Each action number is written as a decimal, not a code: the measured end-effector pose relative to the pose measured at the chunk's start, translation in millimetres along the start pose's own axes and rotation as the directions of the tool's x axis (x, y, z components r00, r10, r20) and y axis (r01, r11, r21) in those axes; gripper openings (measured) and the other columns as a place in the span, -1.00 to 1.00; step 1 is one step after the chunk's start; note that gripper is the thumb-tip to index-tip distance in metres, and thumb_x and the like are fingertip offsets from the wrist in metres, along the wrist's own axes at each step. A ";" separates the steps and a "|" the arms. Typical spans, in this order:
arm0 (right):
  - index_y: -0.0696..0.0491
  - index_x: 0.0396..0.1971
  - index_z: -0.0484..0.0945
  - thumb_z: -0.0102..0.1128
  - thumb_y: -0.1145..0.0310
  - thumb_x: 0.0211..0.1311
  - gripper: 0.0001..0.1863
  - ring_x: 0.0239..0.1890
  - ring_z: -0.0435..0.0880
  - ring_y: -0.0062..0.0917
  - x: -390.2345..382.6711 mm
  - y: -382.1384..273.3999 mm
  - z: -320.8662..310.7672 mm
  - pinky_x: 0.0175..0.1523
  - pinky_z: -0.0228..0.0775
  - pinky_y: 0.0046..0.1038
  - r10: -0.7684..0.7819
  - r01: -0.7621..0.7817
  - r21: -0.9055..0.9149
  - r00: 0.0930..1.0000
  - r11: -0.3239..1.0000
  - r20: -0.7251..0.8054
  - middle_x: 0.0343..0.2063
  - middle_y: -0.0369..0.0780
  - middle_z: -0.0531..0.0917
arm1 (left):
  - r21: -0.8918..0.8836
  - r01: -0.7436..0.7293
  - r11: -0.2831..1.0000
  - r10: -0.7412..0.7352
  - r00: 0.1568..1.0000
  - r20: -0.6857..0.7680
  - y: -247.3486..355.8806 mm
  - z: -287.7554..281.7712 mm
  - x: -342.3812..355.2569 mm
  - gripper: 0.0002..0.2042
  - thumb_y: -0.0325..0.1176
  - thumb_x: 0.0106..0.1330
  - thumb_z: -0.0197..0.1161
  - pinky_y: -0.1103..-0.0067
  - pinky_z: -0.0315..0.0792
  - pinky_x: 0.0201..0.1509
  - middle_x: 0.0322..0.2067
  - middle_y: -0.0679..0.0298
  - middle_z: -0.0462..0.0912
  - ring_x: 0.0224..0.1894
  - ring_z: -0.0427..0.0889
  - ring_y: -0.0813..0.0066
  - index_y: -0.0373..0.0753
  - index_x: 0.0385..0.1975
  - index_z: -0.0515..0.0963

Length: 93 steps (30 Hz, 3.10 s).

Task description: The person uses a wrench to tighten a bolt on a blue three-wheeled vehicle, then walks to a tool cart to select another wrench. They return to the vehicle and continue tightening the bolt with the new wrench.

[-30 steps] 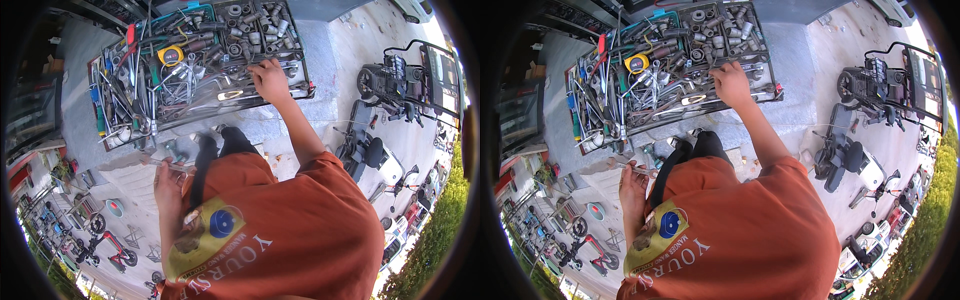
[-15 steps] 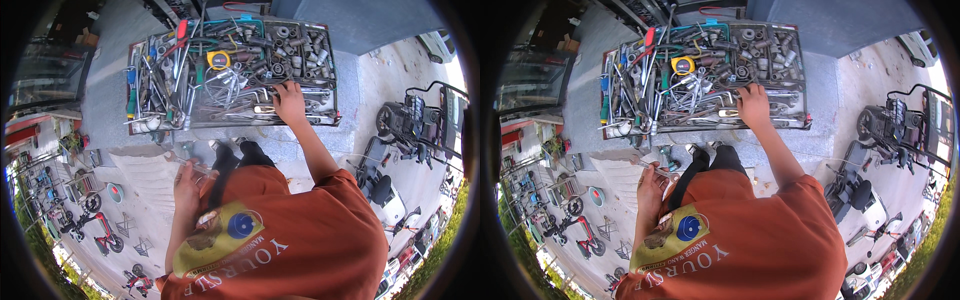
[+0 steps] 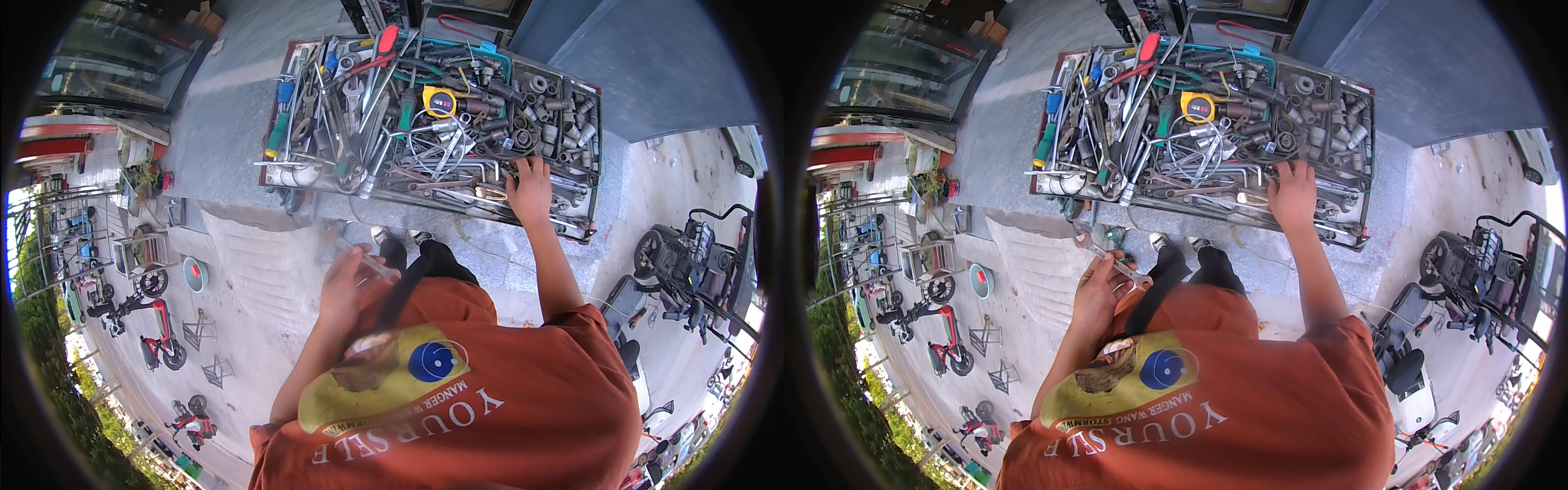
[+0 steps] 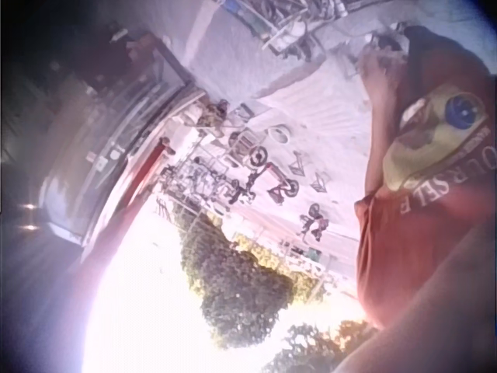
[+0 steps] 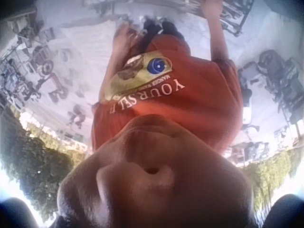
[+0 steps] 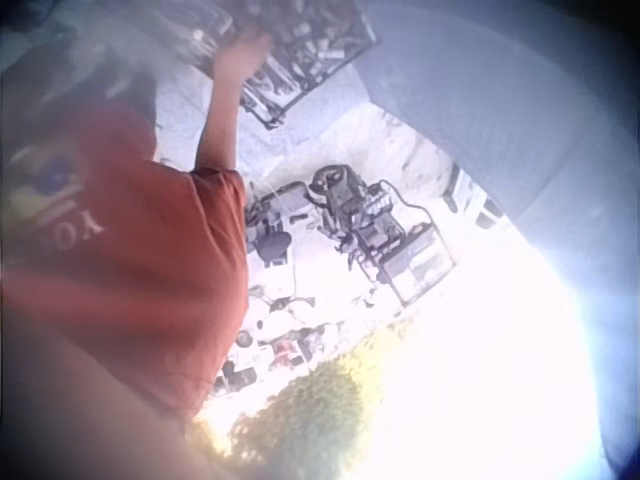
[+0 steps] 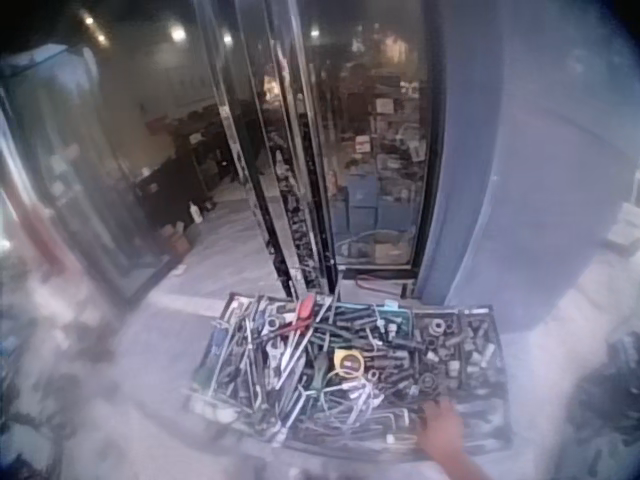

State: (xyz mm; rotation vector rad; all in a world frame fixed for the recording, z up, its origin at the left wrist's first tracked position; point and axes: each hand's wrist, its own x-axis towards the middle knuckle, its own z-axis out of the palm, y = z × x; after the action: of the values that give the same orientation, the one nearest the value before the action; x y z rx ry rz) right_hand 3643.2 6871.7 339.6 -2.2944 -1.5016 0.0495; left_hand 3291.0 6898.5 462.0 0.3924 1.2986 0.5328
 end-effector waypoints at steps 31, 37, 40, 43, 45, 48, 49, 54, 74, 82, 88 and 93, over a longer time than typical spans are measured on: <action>0.09 -0.39 0.56 0.23 0.45 0.03 -0.89 -0.29 0.60 -0.30 17.3 -159.9 5.6 -0.16 0.43 -0.30 -0.064 0.010 0.356 0.988 0.934 0.139 -0.45 -0.21 0.64 | -0.144 -0.017 0.989 0.016 1.000 -0.011 35.2 -93.4 16.2 -0.79 -0.15 0.41 0.12 0.64 0.43 -0.16 -0.32 0.27 0.66 -0.23 0.58 0.57 -0.14 -0.18 0.53; 0.13 -0.37 0.57 0.23 0.44 0.08 -0.88 -0.44 0.64 -0.40 25.3 -246.1 27.1 -0.31 0.47 -0.39 -0.151 0.022 0.502 0.964 0.865 0.217 -0.49 -0.19 0.64 | -0.165 -0.014 0.986 0.013 1.000 -0.003 48.6 -131.6 28.4 -0.76 -0.19 0.43 0.05 0.61 0.43 -0.15 -0.29 0.24 0.63 -0.21 0.58 0.53 -0.20 -0.10 0.48; 0.16 -0.34 0.58 0.24 0.45 0.11 -0.86 -0.55 0.60 -0.49 30.6 -277.6 41.5 -0.40 0.44 -0.47 -0.180 0.014 0.525 0.947 0.851 0.266 -0.50 -0.18 0.64 | -0.176 -0.014 0.984 0.012 1.000 -0.012 58.7 -149.7 35.0 -0.79 -0.19 0.42 0.08 0.63 0.43 -0.15 -0.30 0.27 0.65 -0.24 0.58 0.56 -0.16 -0.14 0.51; 0.13 -0.28 0.56 0.21 0.41 0.11 -0.82 -0.48 0.64 -0.35 41.7 -300.0 58.2 -0.32 0.47 -0.37 -0.177 0.003 0.492 0.935 0.870 0.307 -0.46 -0.14 0.64 | -0.186 -0.035 0.982 0.032 0.999 -0.019 66.9 -167.0 42.4 -0.81 -0.19 0.42 0.11 0.65 0.43 -0.16 -0.32 0.29 0.66 -0.27 0.58 0.60 -0.13 -0.16 0.53; 0.11 -0.24 0.55 0.20 0.37 0.12 -0.79 -0.39 0.66 -0.24 50.8 -315.9 65.4 -0.25 0.49 -0.28 -0.187 0.004 0.461 0.917 0.888 0.352 -0.32 -0.10 0.63 | -0.192 -0.046 0.980 0.042 0.999 -0.024 69.9 -179.0 46.6 -0.80 -0.19 0.41 0.11 0.65 0.44 -0.17 -0.32 0.28 0.67 -0.29 0.58 0.61 -0.14 -0.15 0.54; 0.08 -0.19 0.56 0.20 0.37 0.11 -0.75 -0.31 0.66 -0.23 59.6 -334.4 83.2 -0.21 0.50 -0.25 -0.254 0.153 0.356 0.932 0.922 0.258 -0.14 -0.08 0.57 | -0.178 -0.044 0.983 0.039 0.999 -0.031 73.7 -192.0 54.3 -0.80 -0.18 0.41 0.12 0.65 0.44 -0.18 -0.32 0.28 0.66 -0.30 0.58 0.61 -0.14 -0.15 0.54; 0.09 -0.13 0.55 0.20 0.39 0.10 -0.70 -0.18 0.65 -0.23 60.9 -342.2 84.7 -0.12 0.51 -0.24 -0.261 0.166 0.316 0.922 0.934 0.287 0.01 -0.08 0.50 | -0.170 -0.045 0.984 0.041 0.999 -0.030 75.0 -195.1 56.1 -0.80 -0.19 0.41 0.11 0.65 0.44 -0.18 -0.32 0.28 0.67 -0.30 0.58 0.61 -0.14 -0.15 0.54; 0.15 -0.08 0.53 0.15 0.38 0.14 -0.67 -0.09 0.61 -0.23 68.9 -359.9 112.4 -0.01 0.48 -0.24 -0.355 0.307 0.219 0.905 0.926 0.235 0.11 -0.13 0.45 | -0.165 -0.032 0.986 0.027 0.999 -0.030 77.8 -203.8 59.8 -0.81 -0.20 0.42 0.10 0.65 0.44 -0.18 -0.32 0.27 0.67 -0.31 0.58 0.62 -0.13 -0.15 0.54; 0.18 -0.15 0.58 0.16 0.36 0.16 -0.71 -0.23 0.64 -0.24 145.3 -257.2 54.2 -0.09 0.48 -0.30 -0.271 0.267 0.059 0.960 0.962 0.073 -0.01 -0.17 0.53 | -0.223 -0.081 0.971 0.056 0.992 -0.116 76.5 -184.8 57.8 -0.73 -0.21 0.38 0.14 0.59 0.39 -0.11 -0.35 0.26 0.63 -0.22 0.57 0.57 -0.27 -0.07 0.50; 0.12 -0.25 0.65 0.18 0.35 0.13 -0.77 -0.29 0.67 -0.20 125.7 -257.9 72.2 -0.18 0.51 -0.28 -0.221 0.139 0.301 0.941 0.943 0.257 -0.23 -0.08 0.66 | -0.219 -0.054 0.974 0.040 0.997 -0.069 79.6 -154.2 57.3 -0.82 -0.22 0.41 0.12 0.66 0.40 -0.17 -0.31 0.29 0.65 -0.30 0.55 0.63 -0.13 -0.13 0.53; 0.10 -0.37 0.67 0.18 0.21 0.16 -0.74 -0.30 0.66 -0.13 134.7 -307.6 110.6 -0.19 0.52 -0.22 -0.163 0.179 0.014 0.858 0.984 0.488 -0.41 -0.05 0.68 | -0.199 -0.061 0.978 0.047 0.996 -0.075 72.5 -151.0 53.1 -0.72 -0.20 0.41 0.07 0.60 0.37 -0.11 -0.27 0.24 0.64 -0.23 0.56 0.56 -0.21 -0.01 0.46; 0.13 -0.30 0.66 0.17 0.07 0.19 -0.62 -0.20 0.68 -0.12 151.0 -335.6 106.6 -0.09 0.53 -0.17 0.007 0.064 -0.115 0.845 0.991 0.535 -0.30 -0.07 0.70 | -0.245 -0.066 0.967 0.040 0.993 -0.108 63.4 -159.3 46.9 -0.81 -0.22 0.40 0.13 0.66 0.41 -0.18 -0.31 0.30 0.66 -0.33 0.54 0.66 -0.13 -0.11 0.53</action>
State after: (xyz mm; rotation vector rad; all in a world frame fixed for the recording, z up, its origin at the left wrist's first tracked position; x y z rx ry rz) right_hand 3388.4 7154.2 384.7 -2.4865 -1.8449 0.6572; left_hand 3134.8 6973.9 423.0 0.1929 1.3033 0.7603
